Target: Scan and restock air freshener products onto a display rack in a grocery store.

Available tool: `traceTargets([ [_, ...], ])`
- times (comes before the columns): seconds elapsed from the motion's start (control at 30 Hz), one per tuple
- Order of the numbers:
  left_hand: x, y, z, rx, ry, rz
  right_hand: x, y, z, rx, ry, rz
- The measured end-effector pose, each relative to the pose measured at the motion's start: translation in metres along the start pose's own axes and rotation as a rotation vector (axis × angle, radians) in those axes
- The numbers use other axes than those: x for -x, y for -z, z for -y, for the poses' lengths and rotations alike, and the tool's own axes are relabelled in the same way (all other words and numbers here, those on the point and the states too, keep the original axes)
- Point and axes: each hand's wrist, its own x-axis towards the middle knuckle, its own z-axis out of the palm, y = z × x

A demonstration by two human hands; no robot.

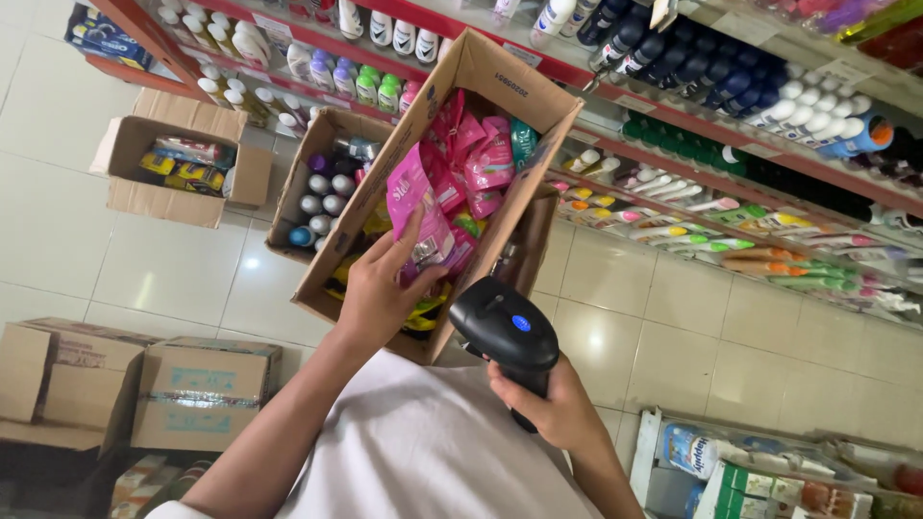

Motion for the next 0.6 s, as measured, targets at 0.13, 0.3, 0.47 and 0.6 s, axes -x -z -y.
traceTargets([
  [0.13,0.000,-0.003,0.001,0.019,-0.055,-0.024,0.007,-0.002,-0.002,0.015,0.006,0.029],
  [0.3,0.003,0.000,-0.002,0.017,-0.006,-0.017,0.006,-0.005,0.004,-0.020,-0.035,0.011],
  [0.47,0.006,0.004,-0.002,-0.016,-0.030,-0.059,-0.051,0.001,-0.003,-0.240,-0.002,-0.001],
  [0.6,0.011,0.006,-0.004,0.006,0.076,-0.052,-0.149,0.007,-0.019,-0.363,-0.077,-0.207],
])
